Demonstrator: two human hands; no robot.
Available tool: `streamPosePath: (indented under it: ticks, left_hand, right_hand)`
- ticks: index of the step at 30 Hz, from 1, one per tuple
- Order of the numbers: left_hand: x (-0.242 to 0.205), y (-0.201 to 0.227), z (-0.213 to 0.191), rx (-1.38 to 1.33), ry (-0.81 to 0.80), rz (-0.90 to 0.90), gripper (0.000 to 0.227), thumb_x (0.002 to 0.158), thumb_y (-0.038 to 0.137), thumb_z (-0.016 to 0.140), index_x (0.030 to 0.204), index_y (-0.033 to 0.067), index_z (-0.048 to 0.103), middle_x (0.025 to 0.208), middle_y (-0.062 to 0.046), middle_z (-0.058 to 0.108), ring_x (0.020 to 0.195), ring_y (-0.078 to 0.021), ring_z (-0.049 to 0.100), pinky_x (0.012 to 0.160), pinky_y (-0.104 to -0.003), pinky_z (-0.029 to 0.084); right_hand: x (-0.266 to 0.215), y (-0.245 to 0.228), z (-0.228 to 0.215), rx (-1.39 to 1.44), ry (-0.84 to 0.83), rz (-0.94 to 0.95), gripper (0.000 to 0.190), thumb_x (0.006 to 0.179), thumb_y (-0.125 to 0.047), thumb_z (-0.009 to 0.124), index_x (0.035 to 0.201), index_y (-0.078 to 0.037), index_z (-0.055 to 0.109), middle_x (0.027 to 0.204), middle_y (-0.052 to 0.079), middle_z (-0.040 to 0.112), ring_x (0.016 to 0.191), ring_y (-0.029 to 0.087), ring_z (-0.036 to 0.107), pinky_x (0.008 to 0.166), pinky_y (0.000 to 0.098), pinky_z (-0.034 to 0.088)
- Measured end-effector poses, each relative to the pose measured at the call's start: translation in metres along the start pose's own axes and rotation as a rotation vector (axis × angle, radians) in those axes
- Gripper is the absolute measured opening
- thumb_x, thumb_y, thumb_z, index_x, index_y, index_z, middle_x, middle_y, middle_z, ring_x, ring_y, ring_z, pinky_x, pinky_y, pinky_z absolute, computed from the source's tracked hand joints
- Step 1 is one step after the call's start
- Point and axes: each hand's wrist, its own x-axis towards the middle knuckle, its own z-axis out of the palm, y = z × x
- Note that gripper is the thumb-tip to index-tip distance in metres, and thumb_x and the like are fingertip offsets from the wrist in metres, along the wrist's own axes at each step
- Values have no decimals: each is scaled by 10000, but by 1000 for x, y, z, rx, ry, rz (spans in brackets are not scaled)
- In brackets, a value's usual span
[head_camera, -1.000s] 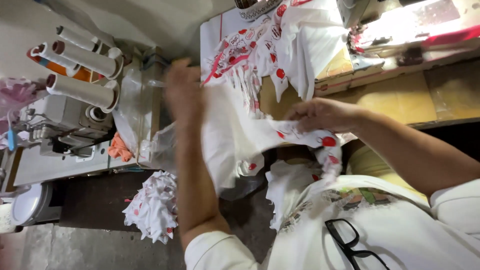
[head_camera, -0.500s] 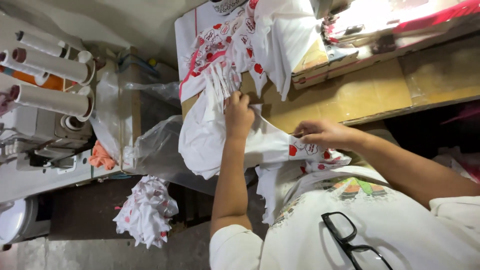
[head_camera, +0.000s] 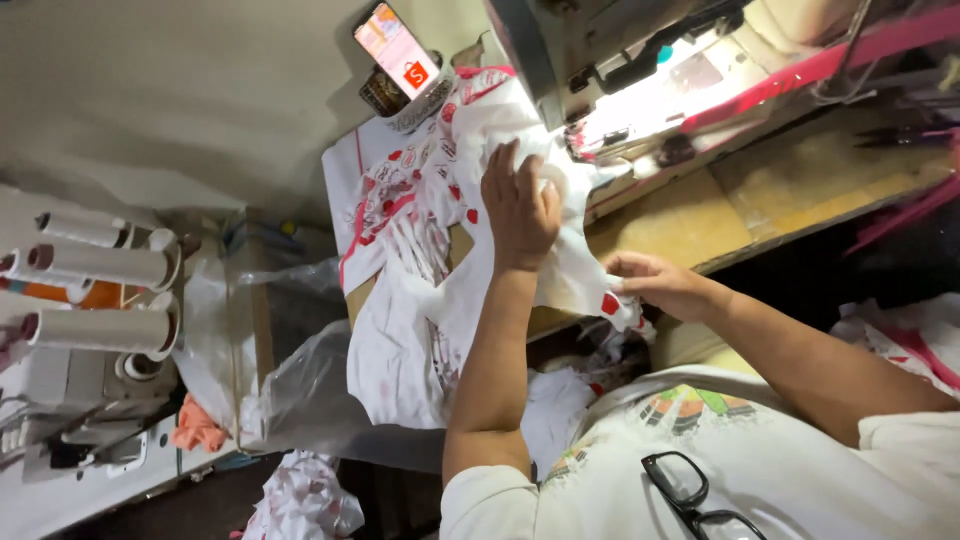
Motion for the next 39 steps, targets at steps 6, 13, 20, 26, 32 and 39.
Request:
streamPosePath:
  ticks: [6, 13, 20, 26, 32, 39]
  left_hand:
    - [-31, -2, -1, -237, -368, 109, 303, 826, 20, 548, 1041, 185, 682, 1049, -40, 663, 1044, -275, 654, 908, -393, 516]
    - [-33, 14, -12, -61, -292, 114, 318, 879, 144, 520, 1109, 23, 704, 894, -142, 596, 790, -349, 619, 732, -452, 523]
    - [-32, 56, -13, 42, -322, 16, 510, 864, 311, 624, 1322, 88, 653, 1208, -187, 635, 1127, -384, 646, 949, -481, 531]
    - [-18, 70, 0, 255, -295, 19, 459, 940, 345, 520, 1245, 43, 682, 1315, -223, 648, 1062, -485, 640, 759, -504, 523]
    - [-19, 36, 3, -12, -259, 240, 210, 827, 140, 590, 794, 1, 744, 1190, -264, 630, 1113, -452, 576, 937, -493, 460]
    - [-120, 48, -43, 2, -458, -488, 367, 690, 102, 620, 1055, 95, 654, 1157, -275, 480, 1032, -509, 479, 832, -679, 380]
  right_hand:
    - [-9, -25, 22, -105, 47, 93, 342, 925, -92, 679, 1266, -76, 658, 950, 82, 744, 789, 180, 713, 625, 330, 585]
    - [-16, -24, -27, -217, 97, -109, 135, 949, -38, 670, 1036, 31, 746, 827, 104, 738, 745, 122, 652, 679, 306, 559]
    - [-36, -48, -15, -265, 128, -153, 127, 980, -35, 635, 983, 33, 742, 768, 78, 707, 726, 112, 616, 686, 298, 533]
    - [-41, -73, 4, -378, 247, -201, 166, 1000, -68, 626, 908, -2, 748, 727, 18, 571, 715, 109, 481, 661, 259, 430]
    - [-16, -38, -18, -359, 356, -255, 171, 978, -129, 659, 859, -32, 734, 641, 5, 540, 623, 77, 459, 572, 245, 391]
    - [-10, -17, -11, -184, 364, -185, 118, 973, -106, 668, 894, -32, 713, 640, -14, 587, 615, 48, 512, 583, 199, 401]
